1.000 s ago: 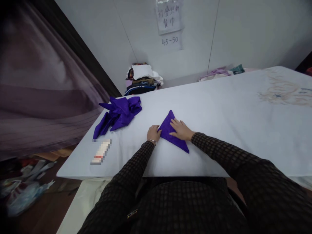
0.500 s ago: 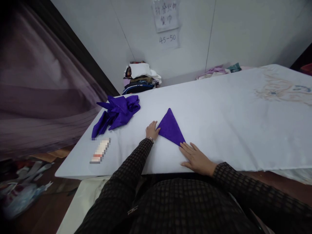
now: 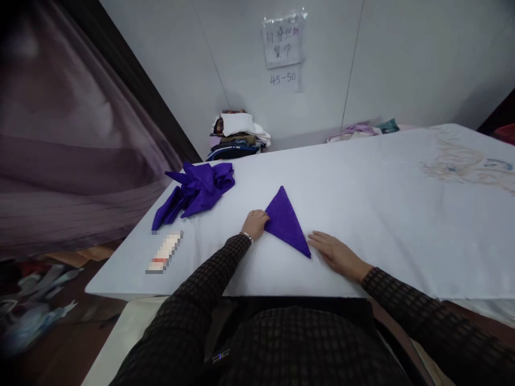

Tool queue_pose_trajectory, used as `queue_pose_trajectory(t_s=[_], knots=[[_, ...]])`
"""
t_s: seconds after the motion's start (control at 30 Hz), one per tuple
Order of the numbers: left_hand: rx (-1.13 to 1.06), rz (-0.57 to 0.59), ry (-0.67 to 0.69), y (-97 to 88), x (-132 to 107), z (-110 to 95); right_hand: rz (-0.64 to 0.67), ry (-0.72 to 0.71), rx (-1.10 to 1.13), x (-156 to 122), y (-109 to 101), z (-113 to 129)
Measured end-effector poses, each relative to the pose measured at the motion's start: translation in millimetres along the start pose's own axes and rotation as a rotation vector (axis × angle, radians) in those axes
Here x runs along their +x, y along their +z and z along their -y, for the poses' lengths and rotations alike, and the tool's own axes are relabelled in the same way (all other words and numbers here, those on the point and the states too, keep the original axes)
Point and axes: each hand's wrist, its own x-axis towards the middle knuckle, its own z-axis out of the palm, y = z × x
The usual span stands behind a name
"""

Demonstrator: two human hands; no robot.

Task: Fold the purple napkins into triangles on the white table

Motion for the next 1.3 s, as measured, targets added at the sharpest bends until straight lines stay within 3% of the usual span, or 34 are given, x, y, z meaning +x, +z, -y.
queue_pose_trajectory(t_s=[0.27,0.43,0.6,0.87,1.03,1.13,1.3], knots=[[-0.077,0.035,0.076,1.6,-16.8,8.8,0.178,-0.259,-0.009,33.5,11.9,-22.8],[-0.17,0.039,0.069,-2.0,-22.4,11.2,0.197,-0.329,-0.02,41.4,20.7,-30.7],[-0.189,0.041,0.084,-6.4,-26.7,8.3,0.127,-0.318,0.008,42.0,24.8,-30.3],[-0.166,0.036,0.002,-4.5,-39.1,-10.9,0.067,-0.099,0.197,42.4,11.3,10.8],[-0.241,-0.04,-0.044,3.6,-53.8,-22.7,0.063,0.216,0.477,52.5,-5.7,35.1],[-0.358,-0.115,-0.106,7.6,-53.5,-22.4,0.003,0.42,0.694,79.9,-12.0,25.2],[-0.471,-0.197,-0.199,10.0,-41.2,-18.6,-0.091,0.728,0.967,139.3,-9.5,-14.3]])
